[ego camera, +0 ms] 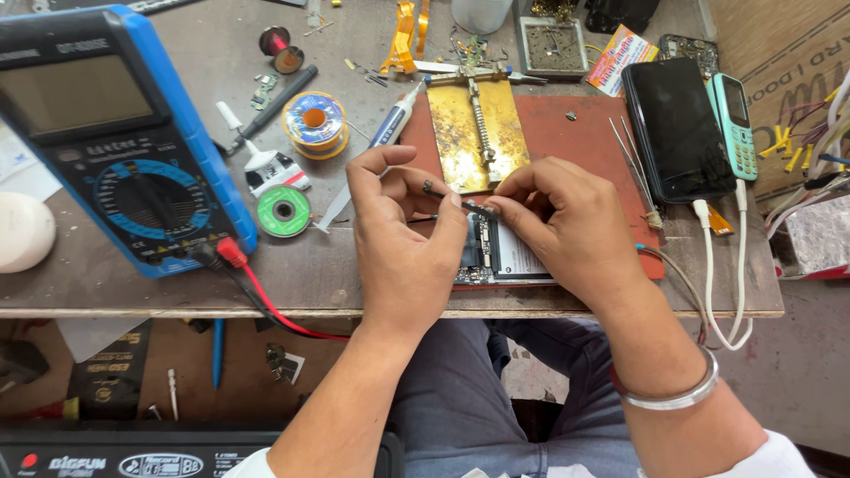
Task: The person repairs a disassembled smartphone at a workbench. They solder on the phone's board with a soldering iron, pry and lift the screen assembly, then hold and work on a small flex cable component with their hands, placing the phone open on the bench.
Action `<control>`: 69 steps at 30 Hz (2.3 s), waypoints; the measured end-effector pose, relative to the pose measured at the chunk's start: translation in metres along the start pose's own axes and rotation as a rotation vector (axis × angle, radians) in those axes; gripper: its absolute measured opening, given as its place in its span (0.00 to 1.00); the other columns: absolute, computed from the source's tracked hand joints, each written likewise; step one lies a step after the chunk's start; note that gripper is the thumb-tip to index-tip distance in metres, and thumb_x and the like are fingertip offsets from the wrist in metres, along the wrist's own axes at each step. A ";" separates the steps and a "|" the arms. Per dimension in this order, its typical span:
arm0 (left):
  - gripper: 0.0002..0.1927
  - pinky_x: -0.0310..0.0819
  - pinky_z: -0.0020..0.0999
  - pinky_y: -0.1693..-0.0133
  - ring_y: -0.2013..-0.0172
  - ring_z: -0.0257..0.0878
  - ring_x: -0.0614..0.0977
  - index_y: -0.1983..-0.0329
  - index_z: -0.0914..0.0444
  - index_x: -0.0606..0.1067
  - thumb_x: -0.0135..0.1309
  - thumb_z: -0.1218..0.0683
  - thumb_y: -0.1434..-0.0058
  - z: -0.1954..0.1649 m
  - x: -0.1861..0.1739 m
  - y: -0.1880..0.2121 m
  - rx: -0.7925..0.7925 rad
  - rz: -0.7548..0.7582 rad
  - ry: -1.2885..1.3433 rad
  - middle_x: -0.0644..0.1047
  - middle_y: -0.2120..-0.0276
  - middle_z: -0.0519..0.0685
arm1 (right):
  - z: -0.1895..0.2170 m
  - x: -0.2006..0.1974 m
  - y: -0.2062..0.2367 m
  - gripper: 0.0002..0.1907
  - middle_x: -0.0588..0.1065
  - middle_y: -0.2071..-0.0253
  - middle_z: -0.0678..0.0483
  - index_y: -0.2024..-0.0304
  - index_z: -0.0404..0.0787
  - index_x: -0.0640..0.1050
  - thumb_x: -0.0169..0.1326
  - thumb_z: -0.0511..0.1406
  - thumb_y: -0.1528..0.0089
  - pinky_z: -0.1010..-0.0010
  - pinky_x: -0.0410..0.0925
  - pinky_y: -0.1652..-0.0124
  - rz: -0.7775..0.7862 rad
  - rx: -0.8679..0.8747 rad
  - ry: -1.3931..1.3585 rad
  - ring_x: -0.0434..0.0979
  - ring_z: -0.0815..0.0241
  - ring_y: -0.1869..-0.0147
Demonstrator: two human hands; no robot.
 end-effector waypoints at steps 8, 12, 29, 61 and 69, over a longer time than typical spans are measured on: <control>0.27 0.77 0.21 0.64 0.65 0.27 0.75 0.40 0.64 0.60 0.55 0.67 0.41 -0.002 0.000 0.002 -0.032 0.011 -0.016 0.70 0.63 0.45 | -0.002 -0.004 0.003 0.08 0.76 0.68 0.55 0.63 0.36 0.82 0.67 0.34 0.40 0.74 0.67 0.70 -0.028 0.029 -0.026 0.74 0.68 0.71; 0.27 0.77 0.21 0.64 0.65 0.27 0.75 0.40 0.64 0.60 0.54 0.67 0.41 -0.004 0.000 0.000 -0.026 0.015 -0.011 0.70 0.63 0.45 | 0.000 -0.003 0.001 0.08 0.76 0.69 0.55 0.62 0.37 0.82 0.67 0.34 0.40 0.75 0.67 0.71 -0.014 0.042 -0.018 0.74 0.68 0.72; 0.28 0.80 0.23 0.64 0.66 0.29 0.79 0.40 0.63 0.61 0.57 0.67 0.42 -0.006 0.001 0.002 -0.003 0.044 -0.114 0.71 0.65 0.45 | -0.001 -0.002 0.003 0.08 0.76 0.69 0.56 0.63 0.37 0.82 0.68 0.34 0.41 0.76 0.66 0.72 -0.022 0.042 -0.025 0.73 0.70 0.73; 0.13 0.81 0.24 0.68 0.69 0.30 0.86 0.54 0.65 0.72 0.62 0.61 0.39 -0.016 -0.004 0.000 -0.039 0.137 -0.162 0.82 0.69 0.48 | 0.006 -0.007 0.017 0.06 0.77 0.66 0.57 0.58 0.35 0.81 0.64 0.31 0.36 0.79 0.64 0.70 -0.082 -0.036 -0.114 0.72 0.73 0.69; 0.10 0.80 0.23 0.69 0.70 0.29 0.86 0.54 0.64 0.74 0.60 0.61 0.37 -0.018 -0.005 0.001 -0.020 0.146 -0.162 0.84 0.71 0.46 | 0.010 -0.010 0.018 0.09 0.78 0.63 0.56 0.57 0.36 0.80 0.64 0.28 0.39 0.78 0.59 0.72 -0.021 -0.126 -0.200 0.66 0.72 0.71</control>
Point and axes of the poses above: each hand's wrist, its own y-axis away from the middle knuckle, its own x-axis out of the palm, z = x × y, the point moved 3 cm from there along -y, towards the middle knuckle
